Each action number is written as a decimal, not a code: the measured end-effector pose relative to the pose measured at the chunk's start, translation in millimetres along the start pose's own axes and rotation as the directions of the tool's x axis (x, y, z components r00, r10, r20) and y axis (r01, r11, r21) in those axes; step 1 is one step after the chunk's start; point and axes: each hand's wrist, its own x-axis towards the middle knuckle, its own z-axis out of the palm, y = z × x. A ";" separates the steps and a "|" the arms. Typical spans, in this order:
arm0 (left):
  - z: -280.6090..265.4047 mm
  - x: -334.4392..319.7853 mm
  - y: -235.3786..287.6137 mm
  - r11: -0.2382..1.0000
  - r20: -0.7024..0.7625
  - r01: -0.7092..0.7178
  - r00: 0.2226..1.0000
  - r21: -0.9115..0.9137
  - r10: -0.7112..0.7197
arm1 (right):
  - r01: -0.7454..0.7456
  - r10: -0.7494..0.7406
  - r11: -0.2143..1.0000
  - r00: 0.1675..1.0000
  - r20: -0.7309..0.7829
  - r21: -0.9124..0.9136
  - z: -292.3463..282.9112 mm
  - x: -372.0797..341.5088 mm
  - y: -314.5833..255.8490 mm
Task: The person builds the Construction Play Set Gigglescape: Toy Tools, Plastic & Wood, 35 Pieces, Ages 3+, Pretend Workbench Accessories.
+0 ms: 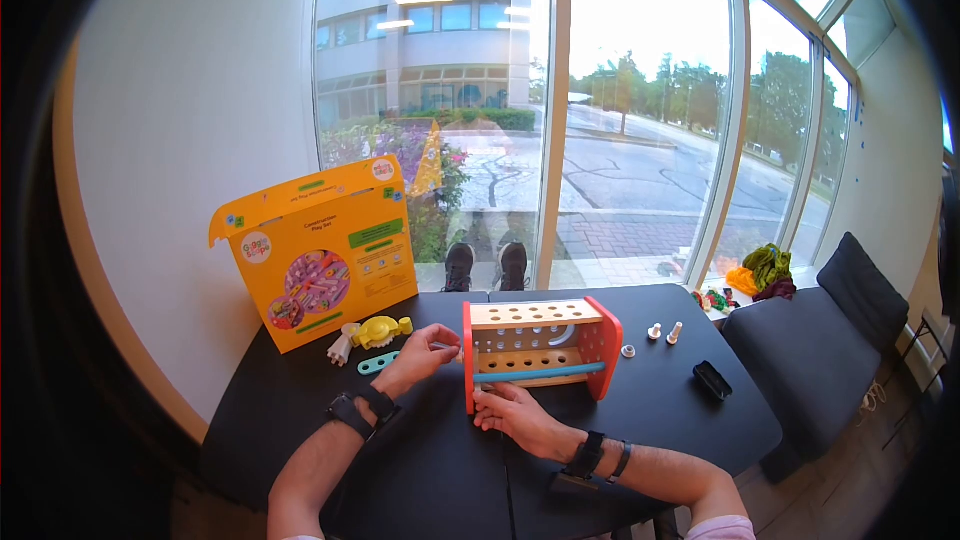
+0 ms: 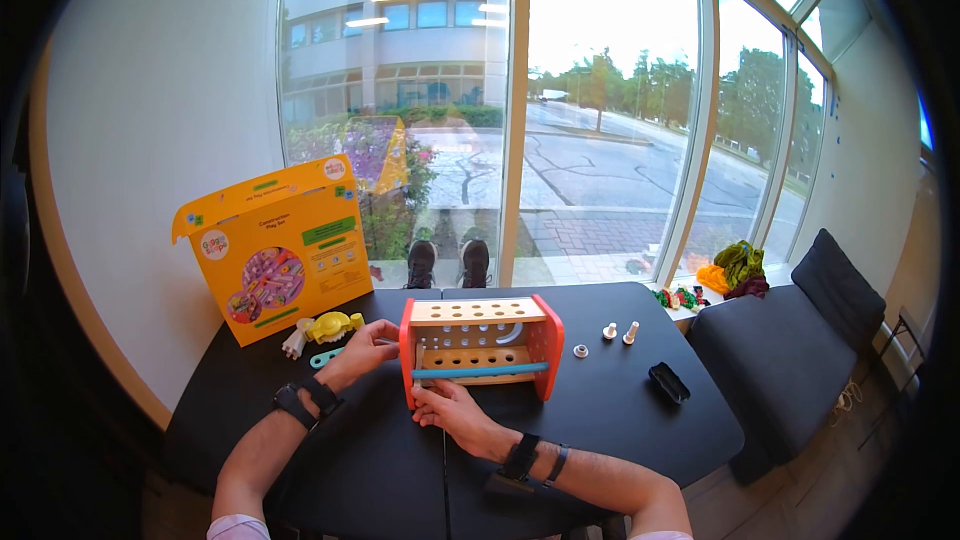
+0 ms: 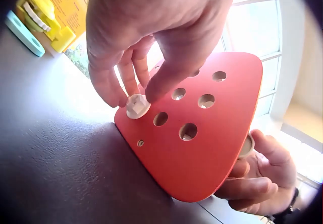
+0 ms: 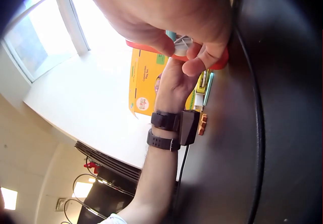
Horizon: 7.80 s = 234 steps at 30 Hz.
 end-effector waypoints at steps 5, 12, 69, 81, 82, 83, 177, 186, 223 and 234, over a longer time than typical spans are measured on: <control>-2.5 6.4 -9.1 0.992 0.033 0.108 0.994 -0.073 -0.106 | -0.001 0.001 1.000 1.000 -0.001 0.003 1.8 -3.7 -4.5; -4.7 10.6 -9.4 0.997 0.014 0.075 0.997 0.036 -0.076 | -0.003 0.003 1.000 1.000 0.005 0.015 -0.9 -3.7 -2.9; -12.4 10.1 -25.8 0.900 0.088 -0.124 0.991 0.419 0.096 | 0.066 -0.067 0.996 0.997 -0.025 -0.055 -3.0 3.7 0.4; -9.5 1.1 -7.8 0.893 0.061 -0.056 0.998 0.447 0.033 | -0.114 0.114 0.993 0.994 -0.003 -0.019 7.8 -26.5 -17.6; -9.2 0.4 -5.4 0.890 0.057 -0.046 0.998 0.455 0.022 | -0.145 0.146 0.989 0.989 0.036 -0.024 4.3 -30.3 -16.2; -8.8 -0.3 -2.8 0.886 0.053 -0.035 0.999 0.462 0.012 | -0.176 0.178 0.984 0.981 0.074 -0.030 1.0 -34.6 -15.9; 85.6 -119.2 126.3 0.549 0.191 -0.520 0.816 0.654 0.545 | 0.370 -0.525 0.710 0.845 -0.100 -0.599 -84.7 -131.7 -150.1; 66.3 -125.7 143.7 0.585 0.159 -0.356 0.919 0.728 0.361 | 0.419 -0.462 0.759 0.886 0.041 -0.498 -69.6 -127.1 -137.9; 88.1 -153.9 150.1 0.694 0.266 -0.643 0.766 0.323 0.586 | 0.386 -0.389 0.921 0.919 -0.058 -0.059 -20.7 -116.2 -111.1; 106.9 -163.5 136.0 0.841 0.465 0.294 0.883 -0.454 -0.058 | 0.337 -0.390 0.903 0.902 -0.184 -0.266 -17.2 -110.7 -116.8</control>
